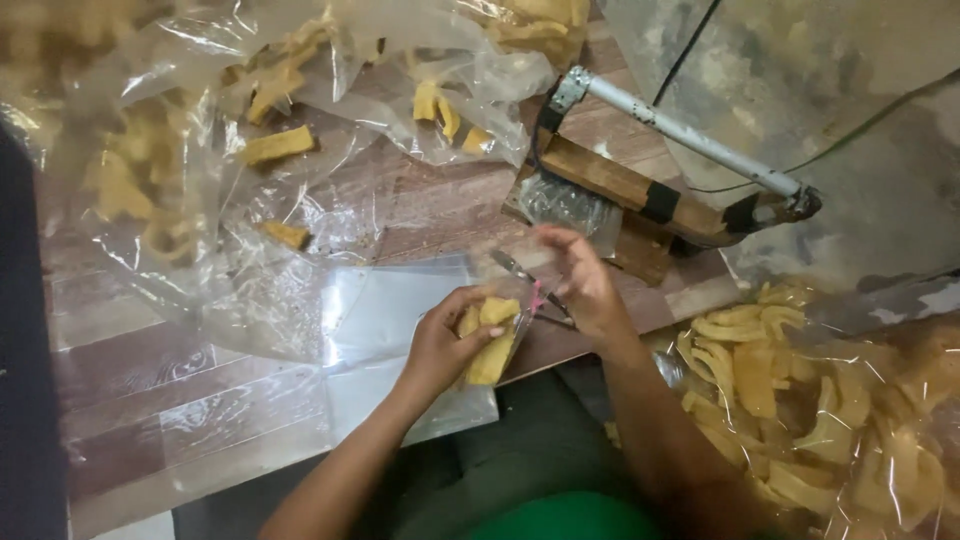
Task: A person is manually packaging small food items by picking them up from a pile and placing them into individual plastic bags.
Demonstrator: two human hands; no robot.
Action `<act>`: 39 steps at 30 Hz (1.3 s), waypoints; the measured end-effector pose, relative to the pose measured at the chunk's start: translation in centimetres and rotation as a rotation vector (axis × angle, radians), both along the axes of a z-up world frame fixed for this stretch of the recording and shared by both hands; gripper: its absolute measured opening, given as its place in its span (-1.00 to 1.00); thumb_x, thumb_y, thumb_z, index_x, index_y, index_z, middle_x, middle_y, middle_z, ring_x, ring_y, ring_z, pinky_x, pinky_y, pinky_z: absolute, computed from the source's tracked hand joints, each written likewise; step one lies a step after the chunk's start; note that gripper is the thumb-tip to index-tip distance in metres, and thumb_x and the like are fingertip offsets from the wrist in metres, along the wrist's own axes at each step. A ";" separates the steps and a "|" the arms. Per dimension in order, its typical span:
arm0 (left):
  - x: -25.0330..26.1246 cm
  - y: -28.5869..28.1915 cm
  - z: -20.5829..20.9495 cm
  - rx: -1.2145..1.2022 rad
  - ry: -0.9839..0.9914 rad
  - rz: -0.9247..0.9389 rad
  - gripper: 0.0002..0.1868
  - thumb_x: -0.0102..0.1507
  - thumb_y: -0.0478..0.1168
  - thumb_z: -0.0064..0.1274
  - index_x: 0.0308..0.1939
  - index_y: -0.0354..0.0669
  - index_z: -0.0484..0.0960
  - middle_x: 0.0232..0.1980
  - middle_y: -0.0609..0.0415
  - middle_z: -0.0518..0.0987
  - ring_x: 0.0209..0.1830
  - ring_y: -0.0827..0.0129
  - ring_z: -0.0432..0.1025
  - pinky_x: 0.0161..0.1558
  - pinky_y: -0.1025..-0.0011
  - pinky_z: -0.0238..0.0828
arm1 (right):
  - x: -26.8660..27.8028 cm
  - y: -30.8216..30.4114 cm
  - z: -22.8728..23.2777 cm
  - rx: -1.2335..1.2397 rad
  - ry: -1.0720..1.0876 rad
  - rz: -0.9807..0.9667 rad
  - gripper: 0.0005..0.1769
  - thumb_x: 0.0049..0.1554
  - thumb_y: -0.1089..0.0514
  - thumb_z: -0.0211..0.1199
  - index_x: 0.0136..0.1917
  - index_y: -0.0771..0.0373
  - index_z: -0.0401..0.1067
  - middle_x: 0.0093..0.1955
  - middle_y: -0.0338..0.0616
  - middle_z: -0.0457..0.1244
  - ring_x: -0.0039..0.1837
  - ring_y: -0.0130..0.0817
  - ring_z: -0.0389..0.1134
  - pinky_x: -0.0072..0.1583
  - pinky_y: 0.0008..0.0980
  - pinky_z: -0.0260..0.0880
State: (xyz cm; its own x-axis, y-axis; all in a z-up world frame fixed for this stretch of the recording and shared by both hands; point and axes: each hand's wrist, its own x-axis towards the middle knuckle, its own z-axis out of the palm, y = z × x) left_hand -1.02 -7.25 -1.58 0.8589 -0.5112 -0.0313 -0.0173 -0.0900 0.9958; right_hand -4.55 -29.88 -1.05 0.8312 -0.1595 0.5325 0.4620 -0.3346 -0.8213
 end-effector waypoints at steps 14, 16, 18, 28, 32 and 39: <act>-0.6 -4.8 2.6 -0.259 -0.278 0.119 -0.72 0.26 -0.33 0.08 0.04 -0.24 0.69 0.06 -0.23 0.68 0.21 -0.21 0.47 0.25 -0.05 0.32 | -2.6 0.1 -0.8 0.492 0.151 -0.156 -0.86 0.15 0.31 0.33 -0.06 0.47 0.58 -0.19 -0.03 0.36 -0.13 -0.43 0.39 -0.06 -0.40 0.50; -0.6 -4.9 3.1 -0.275 -0.287 0.112 -0.75 0.28 -0.31 0.10 0.02 -0.18 0.72 0.04 -0.16 0.70 0.18 -0.12 0.51 0.24 0.01 0.35 | -2.7 -0.3 0.4 0.433 0.110 -0.144 -0.86 0.15 0.31 0.33 -0.06 0.48 0.59 -0.18 0.05 0.37 -0.12 -0.33 0.40 -0.07 -0.34 0.49; -0.3 -5.2 3.3 -0.291 -0.298 0.102 -0.78 0.30 -0.29 0.11 0.00 -0.12 0.75 0.03 -0.09 0.72 0.16 -0.03 0.54 0.22 0.08 0.38 | -2.9 -0.1 1.5 0.374 0.068 -0.134 -0.85 0.15 0.32 0.32 -0.05 0.48 0.60 -0.18 0.12 0.38 -0.10 -0.24 0.42 -0.07 -0.28 0.48; 2.3 -6.9 4.8 -0.155 -0.381 0.088 -0.90 0.23 -0.20 0.27 -0.19 0.00 0.82 -0.20 0.06 0.76 -0.07 0.10 0.64 -0.02 0.27 0.54 | -2.4 -4.7 0.5 0.425 0.011 -0.173 -0.79 0.17 0.31 0.28 0.05 0.49 0.56 -0.12 0.11 0.42 0.00 -0.27 0.46 0.08 -0.37 0.46; 2.5 -7.3 7.5 -0.235 -0.006 -0.087 -0.64 0.27 -0.35 0.13 0.15 -0.12 0.68 -0.20 -0.07 0.72 -0.12 0.47 0.50 -0.03 0.46 0.53 | -3.1 -5.4 1.1 0.497 0.035 -0.196 -0.67 0.28 0.28 0.14 0.28 0.43 0.45 -0.08 0.16 0.44 0.05 -0.20 0.50 0.16 -0.29 0.48; 3.7 -9.1 7.1 -0.193 -0.071 -0.171 -0.75 0.19 -0.36 0.19 -0.04 -0.21 0.72 -0.20 0.01 0.72 -0.20 0.50 0.56 -0.08 0.47 0.55 | -5.1 -9.3 0.7 -0.181 0.105 -0.361 -0.76 0.17 0.21 0.36 0.13 0.23 0.62 -0.10 -0.01 0.29 0.02 -0.18 0.35 0.14 -0.24 0.33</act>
State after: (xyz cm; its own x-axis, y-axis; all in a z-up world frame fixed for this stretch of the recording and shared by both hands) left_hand 2.66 -16.36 5.52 0.7559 -0.6400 0.1380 -0.0865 0.1113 0.9900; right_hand -9.70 -39.19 -0.33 0.7907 -0.3619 0.4938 0.2051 -0.6034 -0.7706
